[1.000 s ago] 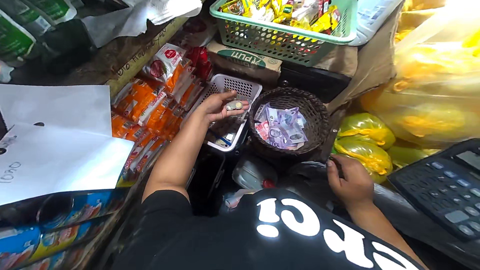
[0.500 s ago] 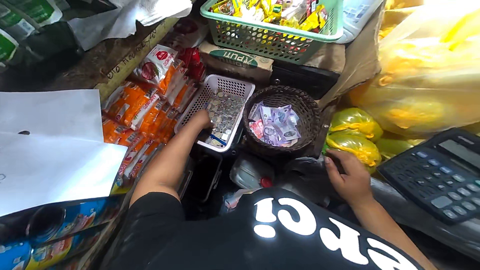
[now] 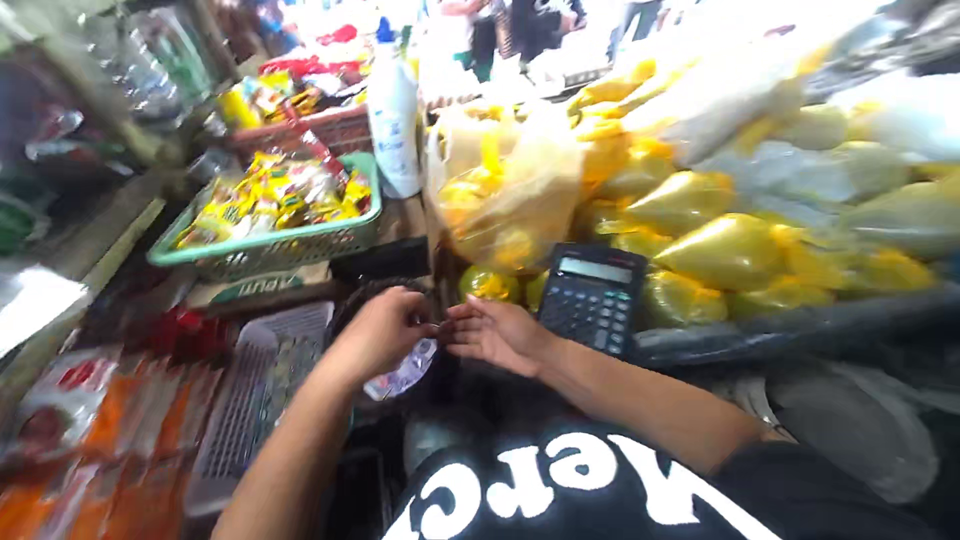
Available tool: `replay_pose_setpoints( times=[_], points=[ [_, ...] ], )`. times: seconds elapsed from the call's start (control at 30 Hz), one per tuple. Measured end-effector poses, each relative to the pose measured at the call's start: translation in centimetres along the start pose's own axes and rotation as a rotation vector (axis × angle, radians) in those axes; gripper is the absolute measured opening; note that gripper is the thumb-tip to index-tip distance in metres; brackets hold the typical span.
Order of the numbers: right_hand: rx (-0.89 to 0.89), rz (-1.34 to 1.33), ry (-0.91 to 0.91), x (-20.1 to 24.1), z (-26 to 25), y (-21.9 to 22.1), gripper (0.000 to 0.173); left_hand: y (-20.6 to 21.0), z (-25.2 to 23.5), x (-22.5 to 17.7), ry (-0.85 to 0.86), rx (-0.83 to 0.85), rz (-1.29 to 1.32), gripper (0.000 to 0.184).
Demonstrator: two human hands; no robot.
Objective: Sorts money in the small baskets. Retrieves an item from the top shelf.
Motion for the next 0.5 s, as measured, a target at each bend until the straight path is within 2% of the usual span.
replay_pose_setpoints(
  times=[0.07,0.13,0.2,0.27,0.3,0.33,0.4,0.47,0.5],
  points=[
    [-0.019,-0.219,-0.013,0.6,0.2,-1.1,0.052,3.3,-3.7,-5.3,0.141,0.109,-0.089,0.03],
    [-0.13,-0.368,-0.084,2.0,1.1,-4.1,0.046,5.1,-5.1,-9.0,0.296,0.043,-0.113,0.046],
    [-0.218,-0.396,-0.194,5.4,2.6,-8.3,0.042,5.3,-5.0,-10.9,0.499,-0.217,-0.074,0.05],
    [-0.309,-0.381,-0.372,10.7,4.8,-13.2,0.039,5.8,-5.9,-10.7,0.653,-0.445,0.025,0.04],
    [-0.368,-0.419,-0.488,13.9,5.7,-16.1,0.038,6.9,-6.8,-10.1,0.662,-0.445,0.047,0.038],
    [-0.44,-0.438,-0.611,17.2,6.5,-19.4,0.036,8.8,-7.8,-9.3,0.643,-0.373,0.033,0.042],
    [-0.656,-0.451,-0.852,24.2,8.0,-26.7,0.031,13.7,-9.8,-7.3,0.589,-0.203,-0.069,0.064],
    [-0.785,-0.513,-0.934,29.9,9.1,-33.1,0.016,17.9,-11.2,-5.5,0.52,-0.13,-0.102,0.086],
    [-0.835,-0.478,-0.88,32.0,9.3,-35.5,0.012,19.3,-11.6,-4.9,0.484,-0.137,-0.091,0.09]
  ],
)
Point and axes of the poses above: each hand's wrist, its own z-axis away from the middle knuckle, its own y-axis out of the palm, x = y × z, the point moved 5 cm from there along -z, towards the middle knuckle, and after that the axes turned 9 degrees about z, right-handed, at the moved point
